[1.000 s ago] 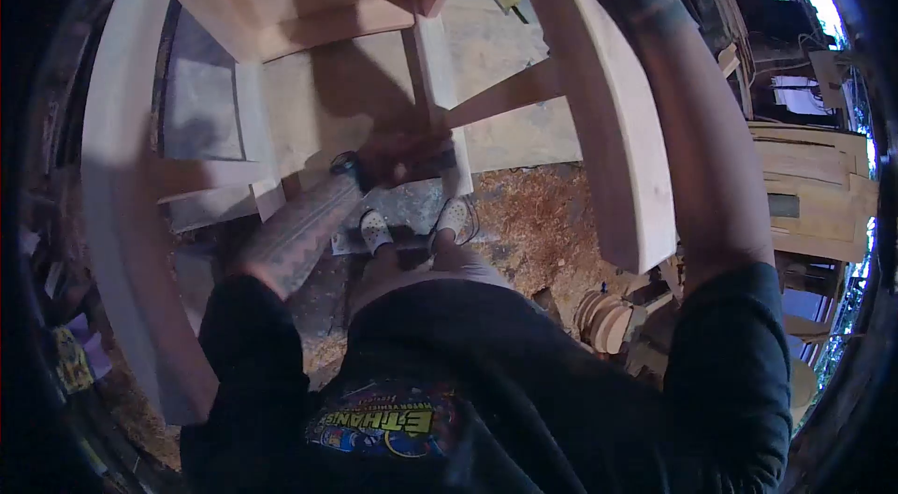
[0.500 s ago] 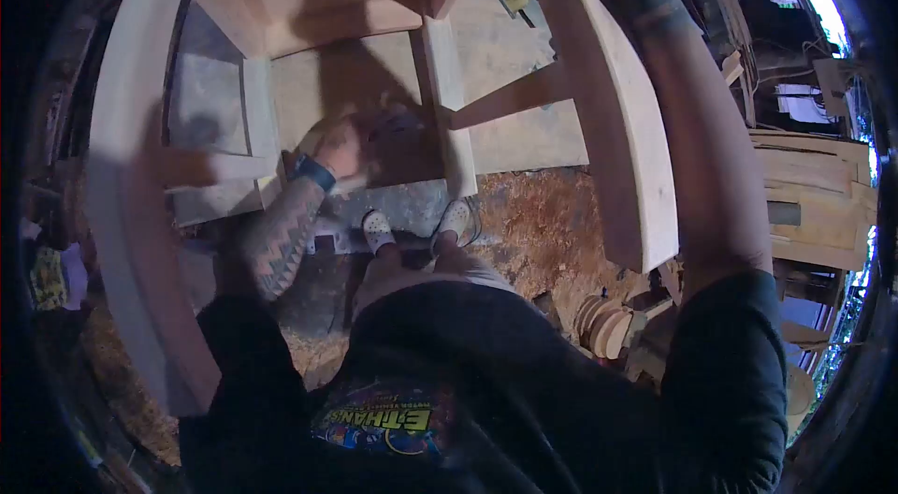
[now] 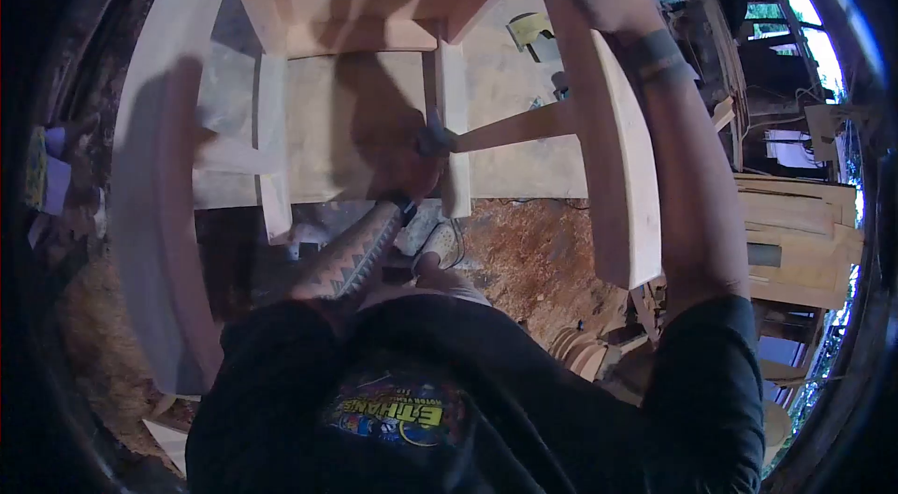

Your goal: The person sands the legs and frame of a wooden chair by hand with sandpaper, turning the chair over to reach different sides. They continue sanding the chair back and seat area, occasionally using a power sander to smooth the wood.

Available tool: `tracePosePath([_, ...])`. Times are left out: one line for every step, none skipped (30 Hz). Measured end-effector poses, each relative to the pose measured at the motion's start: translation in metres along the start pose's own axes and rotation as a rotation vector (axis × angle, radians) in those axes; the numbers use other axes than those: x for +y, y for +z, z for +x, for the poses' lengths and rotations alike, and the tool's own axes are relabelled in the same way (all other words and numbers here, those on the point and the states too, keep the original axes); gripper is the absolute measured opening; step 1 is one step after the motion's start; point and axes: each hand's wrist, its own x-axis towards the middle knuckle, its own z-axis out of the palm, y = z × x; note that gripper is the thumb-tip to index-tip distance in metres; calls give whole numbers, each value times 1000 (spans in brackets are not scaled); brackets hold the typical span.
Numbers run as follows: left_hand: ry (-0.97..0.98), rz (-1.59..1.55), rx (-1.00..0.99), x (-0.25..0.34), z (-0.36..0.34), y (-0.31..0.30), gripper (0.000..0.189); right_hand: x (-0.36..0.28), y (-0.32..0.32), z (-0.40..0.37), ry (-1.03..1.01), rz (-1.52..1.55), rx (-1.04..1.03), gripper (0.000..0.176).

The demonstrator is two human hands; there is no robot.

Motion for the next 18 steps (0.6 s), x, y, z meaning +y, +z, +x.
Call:
tracePosePath([64,-7,19,-2,-2,-3,54,3,-1,0,-11,12,0,20])
tracePosePath([127,-12,37,-4,-4,-5,57,2,-1,-1,-21,28,0,20])
tracePosePath([204,-32,94,-9,-2,-3,51,2,0,-1,-30,44,1,21])
tracePosePath([282,-52,151,-14,1,2,46,2,0,0,-44,38,-8,21])
tracePosePath([361,-71,206,-19,6,10,40,2,-1,0,-56,31,-15,22])
tracePosePath([441,-90,261,-26,11,20,34,2,-2,0,-68,25,-22,23])
tracePosePath([435,-300,234,-40,20,34,35,-2,-4,-3,-51,5,-27,23])
tracePosePath([431,-511,212,-54,30,49,35,-8,-5,-6,-37,-13,-34,24])
tracePosePath([334,-907,103,-78,50,73,41,-13,-8,-9,-29,-32,-38,25])
tracePosePath([311,-977,101,-77,52,73,44,-13,-9,-8,-36,-26,-49,26])
tracePosePath([289,-1047,101,-74,54,74,47,-10,-11,-7,-42,-21,-60,27])
tracePosePath([343,-797,213,-51,38,56,47,-7,-11,-6,-46,-17,-74,28])
tracePosePath([388,-543,319,-36,28,46,48,-5,-12,-6,-56,11,-77,28])
tracePosePath([355,-399,314,-40,32,47,47,-2,-13,-7,-66,40,-81,29])
tracePosePath([318,-256,309,-48,39,46,47,0,-13,-7,-78,69,-85,30])
tracePosePath([278,-114,305,-56,45,47,47,4,-13,-5,-114,54,-87,30])
tracePosePath([249,-99,323,-50,40,44,47,7,-13,-3,-151,39,-88,30])
tracePosePath([219,-84,341,-42,32,39,47,10,-12,0,-187,26,-90,30])
